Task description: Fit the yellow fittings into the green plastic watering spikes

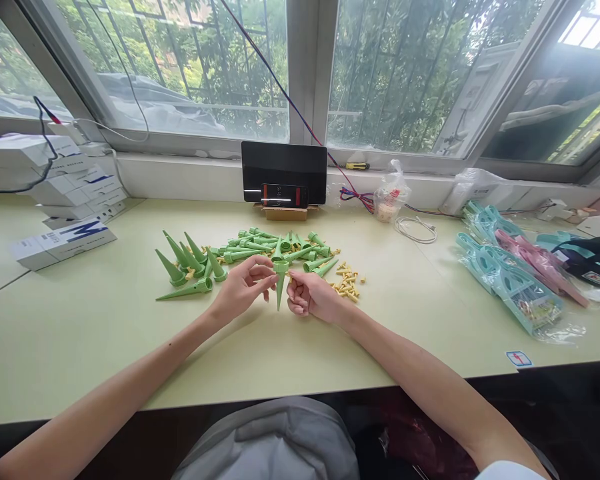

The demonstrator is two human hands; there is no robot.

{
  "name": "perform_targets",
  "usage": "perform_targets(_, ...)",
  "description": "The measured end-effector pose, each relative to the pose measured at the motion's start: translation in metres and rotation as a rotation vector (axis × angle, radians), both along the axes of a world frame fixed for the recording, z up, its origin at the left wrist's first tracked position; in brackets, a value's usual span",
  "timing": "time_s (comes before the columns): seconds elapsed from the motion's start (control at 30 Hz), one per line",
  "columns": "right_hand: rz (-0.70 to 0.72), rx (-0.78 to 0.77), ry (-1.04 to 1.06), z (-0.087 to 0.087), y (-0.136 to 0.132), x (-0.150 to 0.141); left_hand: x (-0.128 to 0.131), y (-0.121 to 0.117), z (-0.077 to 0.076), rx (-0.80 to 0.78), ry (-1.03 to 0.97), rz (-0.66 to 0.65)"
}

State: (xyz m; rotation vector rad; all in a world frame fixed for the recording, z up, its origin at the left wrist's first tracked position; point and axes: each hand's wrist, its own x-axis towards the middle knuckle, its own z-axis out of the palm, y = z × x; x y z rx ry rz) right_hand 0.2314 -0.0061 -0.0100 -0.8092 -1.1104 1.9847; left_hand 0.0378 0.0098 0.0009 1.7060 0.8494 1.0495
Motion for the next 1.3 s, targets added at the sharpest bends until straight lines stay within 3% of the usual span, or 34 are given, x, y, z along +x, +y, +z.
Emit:
perform_targets(0.77,0.042,0.111,0.046,-0.0033,-0.0016,-0.0005,0.0000,0.0006,0.0024,-0.072,-0.027,-0.038)
perform_targets(1.3,0.062,0.169,0.005,-0.0041,-0.0013,0.0013,-0.0020,0.0046,-0.0008,-0.260,-0.100,-0.101)
